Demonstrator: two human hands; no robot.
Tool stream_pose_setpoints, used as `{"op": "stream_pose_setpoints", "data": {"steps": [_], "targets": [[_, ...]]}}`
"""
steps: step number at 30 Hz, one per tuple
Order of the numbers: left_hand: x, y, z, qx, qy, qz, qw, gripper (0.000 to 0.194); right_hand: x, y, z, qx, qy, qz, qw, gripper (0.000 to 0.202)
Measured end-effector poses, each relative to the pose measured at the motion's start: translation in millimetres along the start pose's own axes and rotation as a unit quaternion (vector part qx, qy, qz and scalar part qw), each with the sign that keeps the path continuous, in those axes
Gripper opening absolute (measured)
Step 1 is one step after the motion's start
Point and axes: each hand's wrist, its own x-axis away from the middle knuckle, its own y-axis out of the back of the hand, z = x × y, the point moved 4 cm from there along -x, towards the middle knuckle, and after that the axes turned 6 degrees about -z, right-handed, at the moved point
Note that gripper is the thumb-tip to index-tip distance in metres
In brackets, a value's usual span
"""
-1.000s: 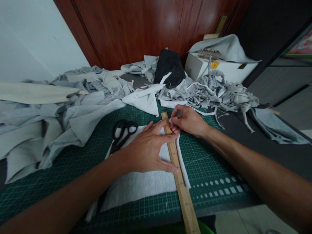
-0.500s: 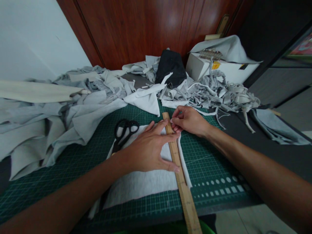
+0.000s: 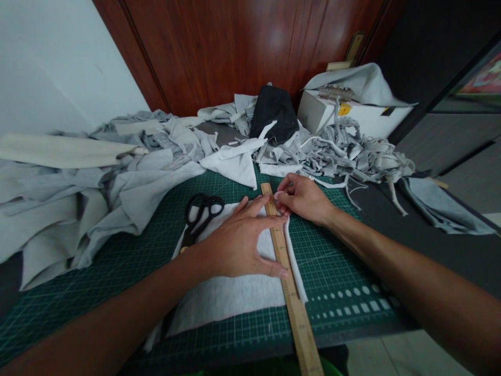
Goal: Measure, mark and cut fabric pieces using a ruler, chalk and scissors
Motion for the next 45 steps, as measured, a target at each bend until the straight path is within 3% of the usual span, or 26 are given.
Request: {"op": "stream_pose_setpoints", "data": {"steps": [23,45], "targets": [[-1.5,2.1,-3.0,-0.014,0.009,0.003,1.000,0.102,2.8,-2.0,3.5,-0.074,-0.055,-0.004,0.996,0.024],[-2.0,0.7,1.2,-0.003,0.006,-0.005,1.000,0.099,1.4,-2.6,5.9,-0.069,-0.056,-0.001,0.996,0.028]]}}
